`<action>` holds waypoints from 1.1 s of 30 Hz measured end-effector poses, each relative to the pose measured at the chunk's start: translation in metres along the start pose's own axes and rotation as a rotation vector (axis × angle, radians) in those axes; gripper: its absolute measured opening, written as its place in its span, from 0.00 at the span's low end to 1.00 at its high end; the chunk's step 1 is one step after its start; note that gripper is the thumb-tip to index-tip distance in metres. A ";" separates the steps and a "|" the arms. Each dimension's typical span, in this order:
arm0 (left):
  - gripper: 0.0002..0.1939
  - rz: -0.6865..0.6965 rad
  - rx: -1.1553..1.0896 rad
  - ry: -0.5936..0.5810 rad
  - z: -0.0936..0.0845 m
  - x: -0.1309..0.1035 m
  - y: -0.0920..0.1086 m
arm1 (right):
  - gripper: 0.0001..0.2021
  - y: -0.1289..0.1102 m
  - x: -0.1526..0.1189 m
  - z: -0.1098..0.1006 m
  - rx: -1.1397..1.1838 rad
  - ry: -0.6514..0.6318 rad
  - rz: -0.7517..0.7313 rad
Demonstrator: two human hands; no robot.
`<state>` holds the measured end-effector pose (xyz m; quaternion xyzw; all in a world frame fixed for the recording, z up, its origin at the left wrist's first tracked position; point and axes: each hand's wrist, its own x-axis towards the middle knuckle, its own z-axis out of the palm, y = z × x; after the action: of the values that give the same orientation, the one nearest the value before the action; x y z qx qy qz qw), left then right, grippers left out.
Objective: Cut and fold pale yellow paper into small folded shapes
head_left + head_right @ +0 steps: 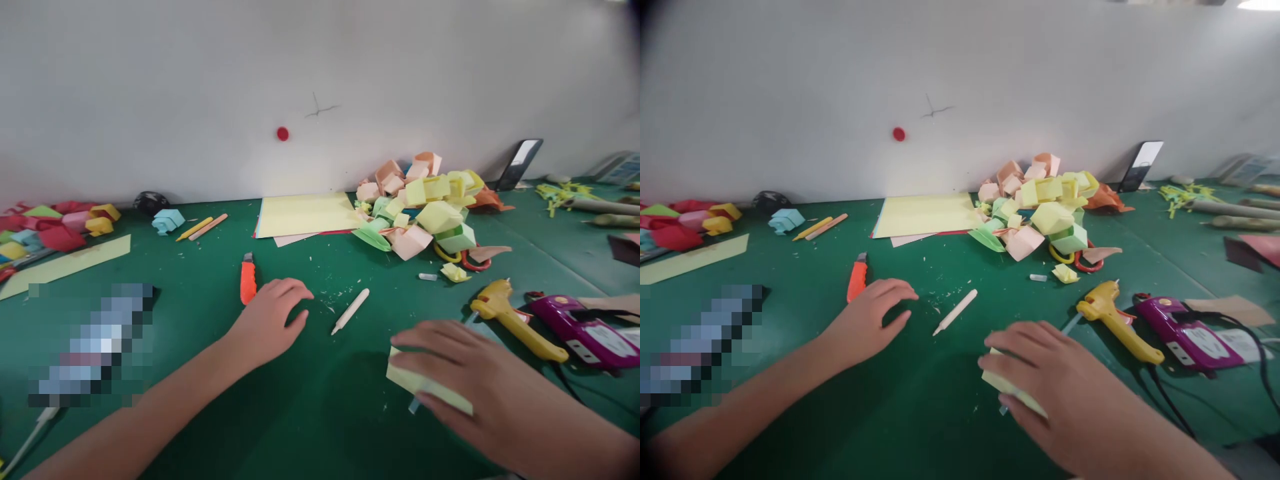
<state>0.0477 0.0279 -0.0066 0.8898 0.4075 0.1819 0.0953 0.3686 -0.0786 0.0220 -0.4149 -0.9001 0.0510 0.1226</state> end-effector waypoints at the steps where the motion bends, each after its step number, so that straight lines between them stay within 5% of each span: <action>1: 0.13 -0.010 0.040 0.015 -0.001 0.001 -0.007 | 0.21 -0.004 -0.008 0.007 0.010 -0.031 0.000; 3: 0.14 -0.036 0.099 0.021 -0.006 -0.001 -0.021 | 0.25 -0.003 -0.023 0.019 0.040 -0.038 0.035; 12: 0.16 -0.206 0.174 -0.010 -0.020 -0.022 -0.054 | 0.12 0.027 -0.079 0.054 0.101 0.185 0.211; 24: 0.16 -0.230 0.219 -0.004 -0.019 -0.019 -0.043 | 0.13 0.032 -0.052 0.050 0.065 0.164 0.119; 33: 0.16 -0.368 0.203 0.046 -0.029 -0.022 -0.063 | 0.11 0.058 -0.051 0.060 0.044 0.222 0.174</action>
<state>-0.0206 0.0525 -0.0056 0.8010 0.5815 0.1396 0.0278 0.4270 -0.0791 -0.0559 -0.4915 -0.8404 0.0347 0.2257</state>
